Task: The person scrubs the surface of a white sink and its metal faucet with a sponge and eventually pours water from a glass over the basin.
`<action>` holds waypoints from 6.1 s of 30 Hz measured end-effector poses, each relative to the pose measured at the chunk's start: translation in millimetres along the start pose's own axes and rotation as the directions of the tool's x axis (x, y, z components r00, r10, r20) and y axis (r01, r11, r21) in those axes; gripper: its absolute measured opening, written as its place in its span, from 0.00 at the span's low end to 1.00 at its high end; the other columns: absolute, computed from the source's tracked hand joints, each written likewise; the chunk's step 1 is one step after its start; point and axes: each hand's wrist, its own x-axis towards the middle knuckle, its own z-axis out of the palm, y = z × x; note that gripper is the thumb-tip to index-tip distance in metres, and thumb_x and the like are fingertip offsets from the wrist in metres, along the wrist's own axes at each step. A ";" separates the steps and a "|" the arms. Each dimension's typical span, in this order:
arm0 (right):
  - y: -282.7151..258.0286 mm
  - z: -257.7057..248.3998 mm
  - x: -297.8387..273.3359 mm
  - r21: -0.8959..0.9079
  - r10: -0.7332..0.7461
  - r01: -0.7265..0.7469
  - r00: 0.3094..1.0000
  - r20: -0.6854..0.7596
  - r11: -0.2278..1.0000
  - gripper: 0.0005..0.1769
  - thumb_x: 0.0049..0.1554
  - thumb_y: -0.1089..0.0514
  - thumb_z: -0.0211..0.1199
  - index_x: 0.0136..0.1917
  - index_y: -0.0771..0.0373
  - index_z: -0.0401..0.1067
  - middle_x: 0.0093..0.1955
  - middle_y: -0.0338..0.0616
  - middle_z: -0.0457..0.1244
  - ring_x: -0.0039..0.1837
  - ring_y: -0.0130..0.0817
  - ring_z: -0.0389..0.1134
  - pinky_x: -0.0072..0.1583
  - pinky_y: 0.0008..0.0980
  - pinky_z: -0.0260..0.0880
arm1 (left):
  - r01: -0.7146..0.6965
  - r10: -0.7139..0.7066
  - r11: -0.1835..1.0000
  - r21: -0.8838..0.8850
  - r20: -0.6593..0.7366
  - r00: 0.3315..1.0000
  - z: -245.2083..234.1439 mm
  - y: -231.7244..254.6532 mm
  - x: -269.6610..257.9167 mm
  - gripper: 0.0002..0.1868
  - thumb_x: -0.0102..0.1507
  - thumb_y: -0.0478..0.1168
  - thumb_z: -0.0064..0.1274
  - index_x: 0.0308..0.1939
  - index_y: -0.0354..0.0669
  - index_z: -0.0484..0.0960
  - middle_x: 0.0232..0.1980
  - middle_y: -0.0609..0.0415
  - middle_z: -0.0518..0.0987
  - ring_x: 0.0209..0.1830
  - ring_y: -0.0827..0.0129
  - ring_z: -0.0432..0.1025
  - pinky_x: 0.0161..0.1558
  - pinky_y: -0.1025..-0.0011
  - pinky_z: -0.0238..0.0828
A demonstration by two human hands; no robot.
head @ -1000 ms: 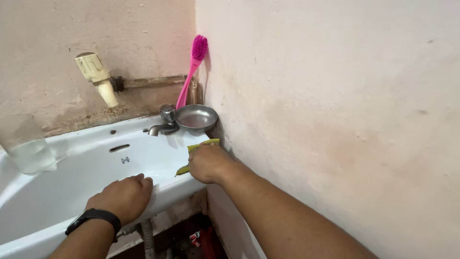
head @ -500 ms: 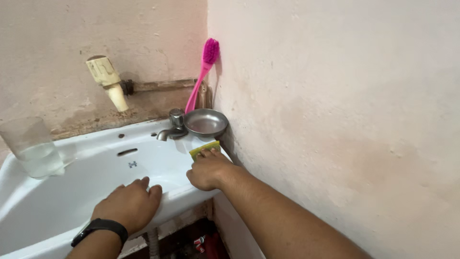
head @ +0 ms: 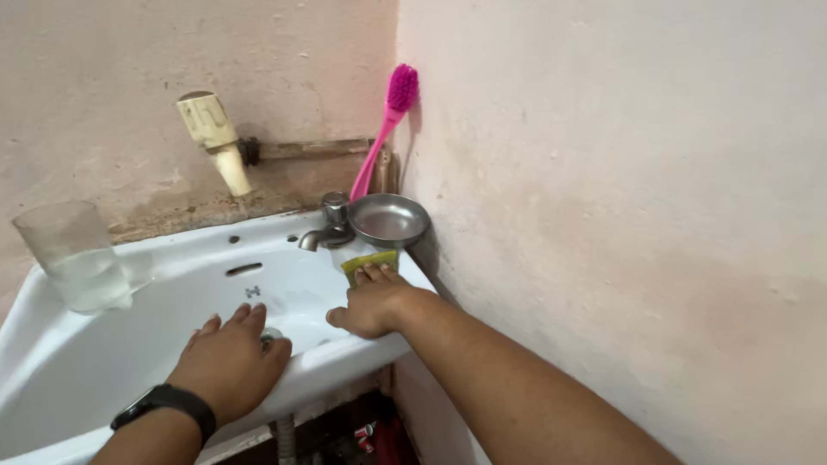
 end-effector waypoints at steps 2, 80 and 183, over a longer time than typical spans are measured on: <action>-3.1 0.0 6.2 0.016 0.002 -0.002 1.000 -0.015 1.000 0.46 0.62 0.31 0.37 0.81 0.64 0.48 0.87 0.53 0.29 0.87 0.49 0.22 0.82 0.46 0.25 | -0.021 0.022 0.999 0.039 -0.035 0.999 -3.8 -5.5 -4.1 0.39 0.66 0.59 0.39 0.78 0.46 0.54 0.81 0.47 0.55 0.80 0.39 0.49 0.78 0.52 0.44; -126.6 -20.3 108.9 -0.081 -0.183 0.173 0.974 -0.133 0.982 0.59 0.54 0.45 0.61 0.82 0.66 0.27 0.86 0.57 0.20 0.86 0.49 0.19 0.81 0.40 0.26 | -0.009 0.003 0.999 -0.038 -0.171 0.985 -29.3 -58.6 -19.0 0.42 0.62 0.52 0.45 0.77 0.40 0.54 0.80 0.43 0.55 0.76 0.42 0.47 0.74 0.53 0.38; -261.5 25.7 83.0 0.582 -0.455 0.597 0.800 -0.390 0.552 0.32 0.59 0.64 0.53 0.77 0.59 0.61 0.81 0.45 0.53 0.79 0.41 0.56 0.75 0.34 0.56 | 0.079 -0.564 0.677 -0.732 -0.447 0.694 -36.7 -149.7 -76.5 0.27 0.66 0.48 0.37 0.61 0.42 0.82 0.58 0.35 0.80 0.60 0.43 0.73 0.63 0.57 0.66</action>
